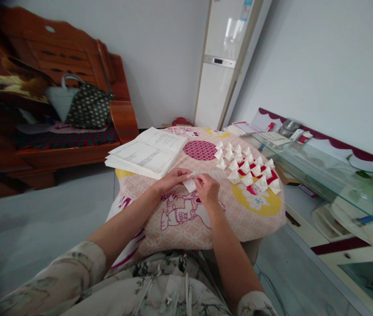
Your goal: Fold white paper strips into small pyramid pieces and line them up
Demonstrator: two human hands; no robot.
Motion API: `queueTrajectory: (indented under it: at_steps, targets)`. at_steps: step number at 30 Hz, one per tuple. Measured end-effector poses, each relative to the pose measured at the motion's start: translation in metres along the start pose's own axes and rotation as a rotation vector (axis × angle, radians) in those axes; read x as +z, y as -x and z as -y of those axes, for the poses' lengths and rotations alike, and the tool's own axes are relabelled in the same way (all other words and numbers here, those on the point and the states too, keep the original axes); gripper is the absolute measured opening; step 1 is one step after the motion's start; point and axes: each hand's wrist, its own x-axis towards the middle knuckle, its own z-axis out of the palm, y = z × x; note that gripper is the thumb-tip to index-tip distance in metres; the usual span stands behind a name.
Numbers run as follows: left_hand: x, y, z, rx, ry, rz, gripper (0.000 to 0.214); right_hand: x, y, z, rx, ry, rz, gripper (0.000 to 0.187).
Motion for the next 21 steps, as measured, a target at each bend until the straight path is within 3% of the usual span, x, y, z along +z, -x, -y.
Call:
queueTrajectory:
  at_steps: [2, 8, 16, 21]
  targets:
    - [0.0, -0.001, 0.001, 0.014, -0.039, 0.038, 0.045, 0.0, 0.0, 0.001, 0.011, -0.005, -0.009, 0.016]
    - [0.003, -0.002, 0.003, 0.056, -0.089, -0.056, 0.047, -0.002, 0.0, 0.005, 0.058, -0.065, -0.051, 0.015]
    - [0.005, -0.002, 0.005, 0.061, -0.06, -0.095, 0.045, -0.004, -0.001, 0.007, 0.103, -0.189, -0.053, 0.02]
    - [0.006, -0.001, 0.001, 0.117, -0.058, -0.2, 0.039, -0.002, 0.0, -0.004, 0.29, -0.336, -0.167, 0.023]
